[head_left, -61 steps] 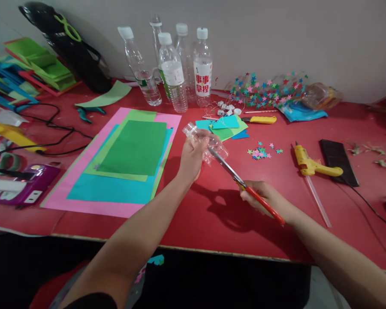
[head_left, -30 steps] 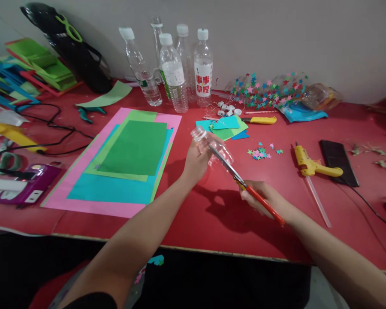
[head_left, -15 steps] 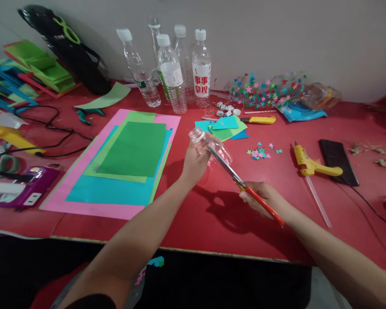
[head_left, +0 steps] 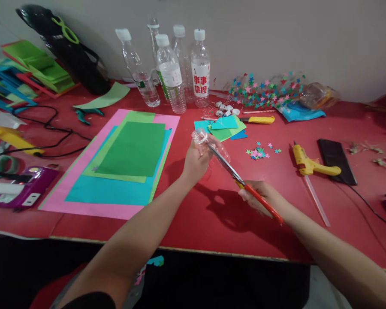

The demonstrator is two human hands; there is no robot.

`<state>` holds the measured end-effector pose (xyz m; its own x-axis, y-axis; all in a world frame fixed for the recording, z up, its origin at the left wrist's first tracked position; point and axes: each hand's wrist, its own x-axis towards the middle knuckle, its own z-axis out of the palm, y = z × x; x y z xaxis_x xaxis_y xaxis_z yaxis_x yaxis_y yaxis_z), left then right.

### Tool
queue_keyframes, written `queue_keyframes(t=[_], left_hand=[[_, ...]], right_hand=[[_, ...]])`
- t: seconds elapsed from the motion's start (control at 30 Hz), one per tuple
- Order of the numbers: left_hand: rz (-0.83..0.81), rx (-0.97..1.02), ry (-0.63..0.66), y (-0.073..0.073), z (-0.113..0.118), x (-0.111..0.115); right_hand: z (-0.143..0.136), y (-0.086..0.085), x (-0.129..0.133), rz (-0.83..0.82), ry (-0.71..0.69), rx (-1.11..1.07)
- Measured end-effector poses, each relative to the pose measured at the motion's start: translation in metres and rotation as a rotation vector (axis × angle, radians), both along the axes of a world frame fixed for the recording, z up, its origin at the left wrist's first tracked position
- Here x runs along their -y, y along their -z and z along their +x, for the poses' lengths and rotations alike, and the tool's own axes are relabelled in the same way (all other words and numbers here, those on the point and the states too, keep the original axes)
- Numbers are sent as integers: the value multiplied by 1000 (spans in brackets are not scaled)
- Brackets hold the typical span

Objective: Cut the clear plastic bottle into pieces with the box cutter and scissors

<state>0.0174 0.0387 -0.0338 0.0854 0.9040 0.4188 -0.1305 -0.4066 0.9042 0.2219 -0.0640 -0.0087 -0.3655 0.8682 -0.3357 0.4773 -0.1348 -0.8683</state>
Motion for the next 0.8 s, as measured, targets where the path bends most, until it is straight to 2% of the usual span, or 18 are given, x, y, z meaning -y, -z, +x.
queue_keyframes(t=[0.5, 0.8], left_hand=[[1, 50, 34, 1, 0, 0], [-99, 116, 77, 2, 1, 0]], right_hand=[[-3, -3, -2, 41, -6, 47], [0, -4, -2, -71, -1, 21]])
